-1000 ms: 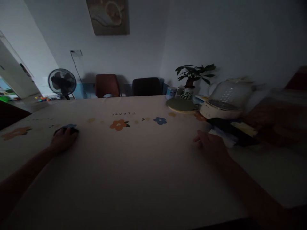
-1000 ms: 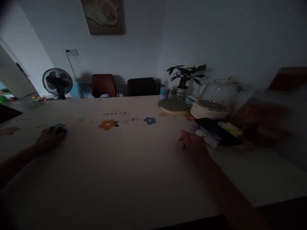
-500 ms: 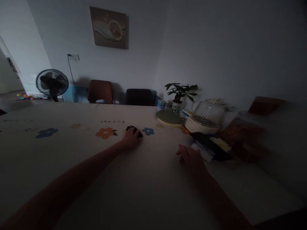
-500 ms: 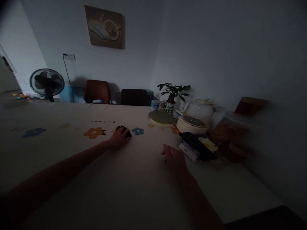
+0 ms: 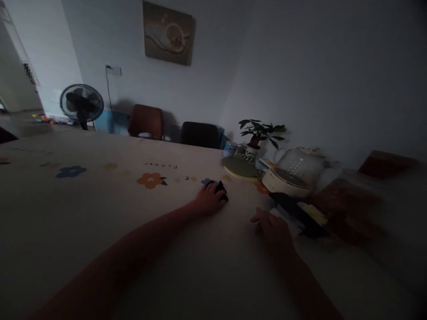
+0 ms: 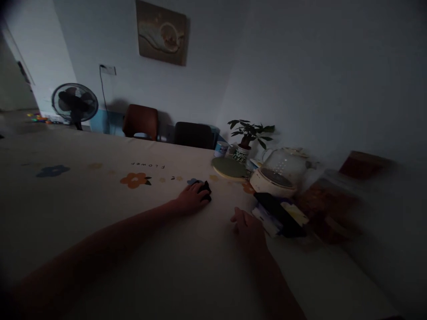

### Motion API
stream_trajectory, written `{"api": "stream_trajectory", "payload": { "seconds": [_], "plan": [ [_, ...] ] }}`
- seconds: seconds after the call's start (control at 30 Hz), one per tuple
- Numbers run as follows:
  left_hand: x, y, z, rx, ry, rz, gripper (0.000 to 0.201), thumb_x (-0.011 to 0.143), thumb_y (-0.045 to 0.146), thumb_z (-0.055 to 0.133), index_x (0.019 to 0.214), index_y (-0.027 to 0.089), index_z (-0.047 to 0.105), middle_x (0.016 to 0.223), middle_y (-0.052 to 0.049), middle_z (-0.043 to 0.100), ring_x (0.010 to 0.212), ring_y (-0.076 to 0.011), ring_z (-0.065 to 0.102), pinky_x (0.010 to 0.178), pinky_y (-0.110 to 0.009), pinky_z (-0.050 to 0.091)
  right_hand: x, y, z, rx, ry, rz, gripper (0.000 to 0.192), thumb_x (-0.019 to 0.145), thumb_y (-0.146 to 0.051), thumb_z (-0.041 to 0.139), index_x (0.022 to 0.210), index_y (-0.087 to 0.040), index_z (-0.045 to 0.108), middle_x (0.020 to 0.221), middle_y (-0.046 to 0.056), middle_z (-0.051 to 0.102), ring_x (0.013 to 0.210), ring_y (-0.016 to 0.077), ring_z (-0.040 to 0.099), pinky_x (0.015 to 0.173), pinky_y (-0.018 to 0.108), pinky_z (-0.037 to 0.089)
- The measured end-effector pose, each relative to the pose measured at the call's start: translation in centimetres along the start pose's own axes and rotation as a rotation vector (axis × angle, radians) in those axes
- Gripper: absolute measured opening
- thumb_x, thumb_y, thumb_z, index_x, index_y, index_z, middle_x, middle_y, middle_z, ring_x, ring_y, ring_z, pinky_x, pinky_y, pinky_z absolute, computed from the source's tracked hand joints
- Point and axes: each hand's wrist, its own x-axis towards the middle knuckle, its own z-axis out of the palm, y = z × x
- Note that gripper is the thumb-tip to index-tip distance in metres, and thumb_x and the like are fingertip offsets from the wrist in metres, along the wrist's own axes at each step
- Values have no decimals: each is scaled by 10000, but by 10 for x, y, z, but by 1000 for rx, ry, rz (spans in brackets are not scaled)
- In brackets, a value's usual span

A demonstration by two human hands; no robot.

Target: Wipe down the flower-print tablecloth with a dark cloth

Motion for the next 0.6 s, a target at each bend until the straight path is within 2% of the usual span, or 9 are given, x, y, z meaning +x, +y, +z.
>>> {"api": "stream_trajectory", "payload": {
  "seconds": [0.1, 0.23, 0.47, 0.6],
  "plan": [
    [-8, -15, -11, 9, -7, -41, 488, 971, 479, 337, 1392, 285, 490, 1542, -109, 351, 1463, -274, 267, 1213, -535, 144, 0, -1, 0, 1, 9, 48, 607, 799, -712, 320, 637, -214, 629, 511, 47, 604, 542, 204, 585, 610, 328, 419],
    [-20, -48, -30, 34, -17, -155, 506, 971, 463, 310, 1409, 262, 463, 1551, -135, 325, 1460, -290, 269, 1190, -607, 108, 0, -5, -1, 10, 25, 57, 623, 773, -737, 329, 614, -211, 623, 504, 52, 597, 539, 205, 582, 613, 332, 424],
    [-56, -130, -64, 107, -7, -345, 528, 966, 451, 267, 1432, 259, 425, 1557, -140, 303, 1435, -314, 285, 1148, -652, 141, -2, -9, -3, 16, 24, 42, 639, 788, -750, 351, 630, -201, 638, 509, 56, 600, 523, 209, 582, 588, 339, 433],
    [-85, -182, -85, 155, 0, -484, 448, 955, 458, 314, 1331, 328, 519, 1533, -85, 358, 1411, -295, 293, 1139, -649, 152, -2, -7, -3, 11, 29, 57, 668, 770, -783, 336, 628, -203, 636, 517, 59, 605, 535, 214, 592, 606, 344, 441]
  ]
}}
